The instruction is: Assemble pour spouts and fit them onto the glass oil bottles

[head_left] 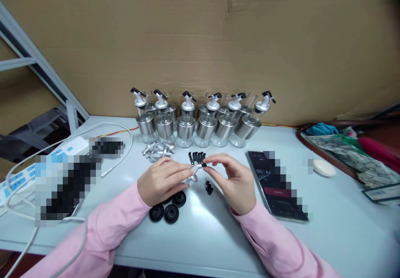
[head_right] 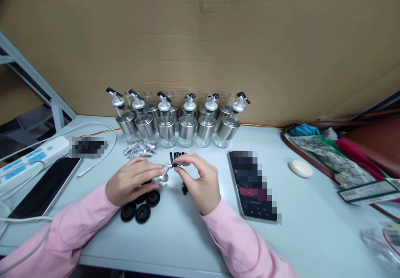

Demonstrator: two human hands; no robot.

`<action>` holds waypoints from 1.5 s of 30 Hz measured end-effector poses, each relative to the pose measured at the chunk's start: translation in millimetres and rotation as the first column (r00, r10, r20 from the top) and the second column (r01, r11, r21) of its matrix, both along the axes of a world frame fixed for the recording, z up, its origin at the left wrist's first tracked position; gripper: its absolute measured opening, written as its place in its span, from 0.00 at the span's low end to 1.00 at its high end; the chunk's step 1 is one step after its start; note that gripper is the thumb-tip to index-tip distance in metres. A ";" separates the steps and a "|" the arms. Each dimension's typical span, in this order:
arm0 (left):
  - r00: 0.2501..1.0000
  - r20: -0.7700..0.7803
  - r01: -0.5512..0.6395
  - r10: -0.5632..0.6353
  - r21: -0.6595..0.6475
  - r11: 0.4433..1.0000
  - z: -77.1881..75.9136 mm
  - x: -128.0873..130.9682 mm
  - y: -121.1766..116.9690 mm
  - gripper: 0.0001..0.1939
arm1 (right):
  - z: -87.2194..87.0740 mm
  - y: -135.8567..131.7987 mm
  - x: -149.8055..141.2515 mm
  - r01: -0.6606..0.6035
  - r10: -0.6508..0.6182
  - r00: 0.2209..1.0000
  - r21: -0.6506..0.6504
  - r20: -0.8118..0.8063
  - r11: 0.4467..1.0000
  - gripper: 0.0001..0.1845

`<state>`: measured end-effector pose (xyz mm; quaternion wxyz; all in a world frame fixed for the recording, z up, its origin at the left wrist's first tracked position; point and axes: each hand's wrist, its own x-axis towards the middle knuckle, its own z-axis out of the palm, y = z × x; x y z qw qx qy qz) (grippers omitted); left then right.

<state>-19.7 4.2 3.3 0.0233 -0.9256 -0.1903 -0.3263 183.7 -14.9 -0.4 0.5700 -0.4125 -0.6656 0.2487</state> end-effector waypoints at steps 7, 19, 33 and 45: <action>1.000 0.015 0.012 -0.012 0.009 1.000 -1.5 -0.5 0.4 0.11 | 1.0 -0.2 -0.6 0.014 -0.013 0.999 -0.048 0.034 0.999 0.05; 1.000 0.016 0.018 -0.018 -0.008 1.000 -1.8 1.9 -1.3 0.11 | 4.4 3.1 -1.3 -0.074 -0.008 0.967 -0.306 -0.256 0.949 0.09; 1.000 -0.004 -0.006 0.007 0.026 1.000 0.3 0.5 -0.3 0.12 | -0.8 6.5 -4.7 -0.550 0.046 0.729 -0.544 -0.683 0.634 0.14; 1.000 0.012 -0.009 0.009 0.001 1.000 0.4 -1.3 0.8 0.12 | -3.8 3.3 -9.5 -0.672 0.144 0.644 -0.465 -0.751 0.577 0.13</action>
